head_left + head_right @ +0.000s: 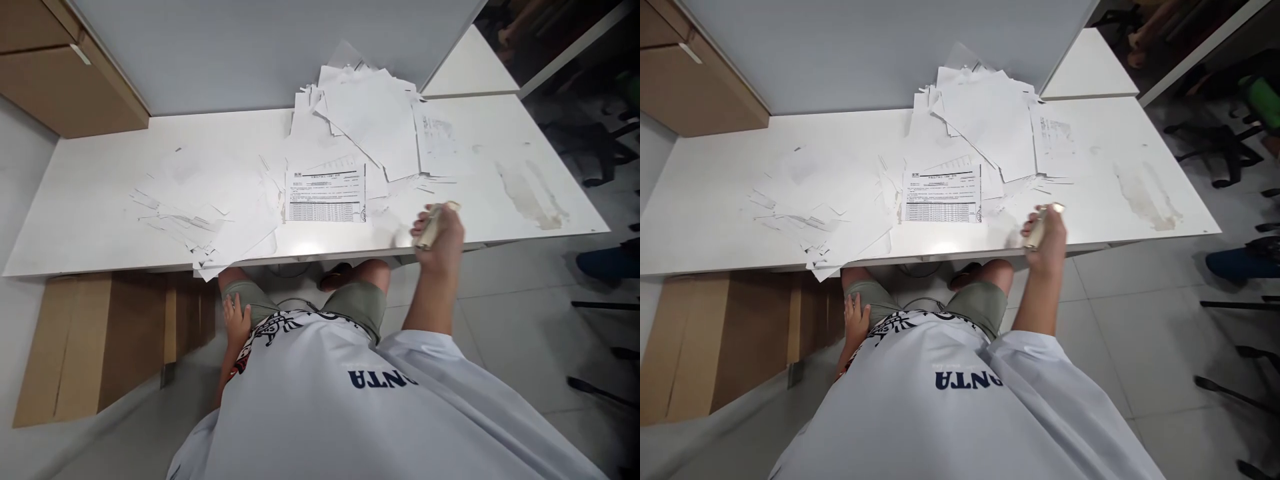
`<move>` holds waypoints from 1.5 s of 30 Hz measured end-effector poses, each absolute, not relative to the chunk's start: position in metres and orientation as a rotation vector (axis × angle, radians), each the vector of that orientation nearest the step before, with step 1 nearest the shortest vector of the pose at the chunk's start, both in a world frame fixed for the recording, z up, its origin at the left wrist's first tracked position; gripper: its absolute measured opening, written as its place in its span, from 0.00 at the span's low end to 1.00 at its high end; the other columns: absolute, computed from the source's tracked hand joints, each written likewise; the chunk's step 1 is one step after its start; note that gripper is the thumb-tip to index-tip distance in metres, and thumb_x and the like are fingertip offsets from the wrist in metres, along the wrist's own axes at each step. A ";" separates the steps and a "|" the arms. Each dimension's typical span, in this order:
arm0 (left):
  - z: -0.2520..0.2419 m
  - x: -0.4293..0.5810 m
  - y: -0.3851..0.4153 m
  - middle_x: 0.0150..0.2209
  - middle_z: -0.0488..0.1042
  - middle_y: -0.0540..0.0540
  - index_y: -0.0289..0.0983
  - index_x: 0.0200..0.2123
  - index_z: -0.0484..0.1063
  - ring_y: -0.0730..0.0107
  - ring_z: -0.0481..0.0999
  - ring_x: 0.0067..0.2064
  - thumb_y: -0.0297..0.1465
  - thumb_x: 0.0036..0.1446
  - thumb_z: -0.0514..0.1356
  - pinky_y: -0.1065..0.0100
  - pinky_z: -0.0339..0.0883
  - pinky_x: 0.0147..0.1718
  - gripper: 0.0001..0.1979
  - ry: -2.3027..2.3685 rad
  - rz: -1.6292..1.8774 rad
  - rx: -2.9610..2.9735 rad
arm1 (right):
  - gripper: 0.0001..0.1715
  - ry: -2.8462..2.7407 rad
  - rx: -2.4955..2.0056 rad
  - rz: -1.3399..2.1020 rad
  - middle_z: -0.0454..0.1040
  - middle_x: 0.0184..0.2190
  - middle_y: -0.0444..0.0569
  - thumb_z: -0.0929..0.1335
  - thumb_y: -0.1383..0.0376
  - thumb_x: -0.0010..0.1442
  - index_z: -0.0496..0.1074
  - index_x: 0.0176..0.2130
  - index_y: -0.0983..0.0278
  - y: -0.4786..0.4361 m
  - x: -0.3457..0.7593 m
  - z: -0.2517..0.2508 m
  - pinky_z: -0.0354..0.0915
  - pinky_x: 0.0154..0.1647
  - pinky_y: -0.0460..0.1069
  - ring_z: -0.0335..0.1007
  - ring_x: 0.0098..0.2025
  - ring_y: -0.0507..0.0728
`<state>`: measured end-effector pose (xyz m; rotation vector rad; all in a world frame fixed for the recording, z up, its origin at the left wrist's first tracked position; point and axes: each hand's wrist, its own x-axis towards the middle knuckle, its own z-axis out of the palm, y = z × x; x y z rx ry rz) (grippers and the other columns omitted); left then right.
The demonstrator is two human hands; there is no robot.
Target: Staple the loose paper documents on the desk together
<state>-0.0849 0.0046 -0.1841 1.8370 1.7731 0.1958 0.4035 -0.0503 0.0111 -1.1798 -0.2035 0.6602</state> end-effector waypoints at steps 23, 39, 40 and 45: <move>0.055 0.002 0.223 0.72 0.49 0.39 0.32 0.67 0.56 0.46 0.42 0.73 0.47 0.61 0.57 0.49 0.39 0.70 0.38 1.451 0.375 2.395 | 0.28 -0.248 -0.678 1.946 0.74 0.26 0.45 0.65 0.43 0.61 0.72 0.42 0.66 -0.095 0.220 -0.091 0.49 0.12 0.42 0.52 0.12 0.44; 0.001 0.043 0.164 0.72 0.44 0.30 0.27 0.69 0.49 0.45 0.41 0.73 0.41 0.67 0.45 0.45 0.36 0.68 0.34 1.570 -0.013 2.527 | 0.24 -0.113 -1.000 1.580 0.71 0.26 0.44 0.63 0.45 0.62 0.71 0.43 0.61 -0.146 0.260 -0.108 0.51 0.12 0.44 0.51 0.14 0.46; -0.001 0.042 0.152 0.72 0.44 0.31 0.27 0.69 0.49 0.45 0.41 0.73 0.42 0.67 0.45 0.44 0.36 0.68 0.34 1.572 -0.012 2.514 | 0.24 -0.092 -0.999 1.595 0.70 0.25 0.44 0.63 0.45 0.62 0.71 0.43 0.61 -0.144 0.260 -0.110 0.51 0.12 0.44 0.50 0.14 0.46; 0.000 0.032 0.117 0.71 0.50 0.36 0.34 0.69 0.53 0.44 0.45 0.72 0.46 0.66 0.45 0.45 0.39 0.68 0.34 1.568 0.054 2.453 | 0.25 -0.027 -0.934 1.727 0.72 0.25 0.44 0.67 0.46 0.60 0.73 0.43 0.64 -0.130 0.268 -0.130 0.48 0.12 0.42 0.51 0.14 0.45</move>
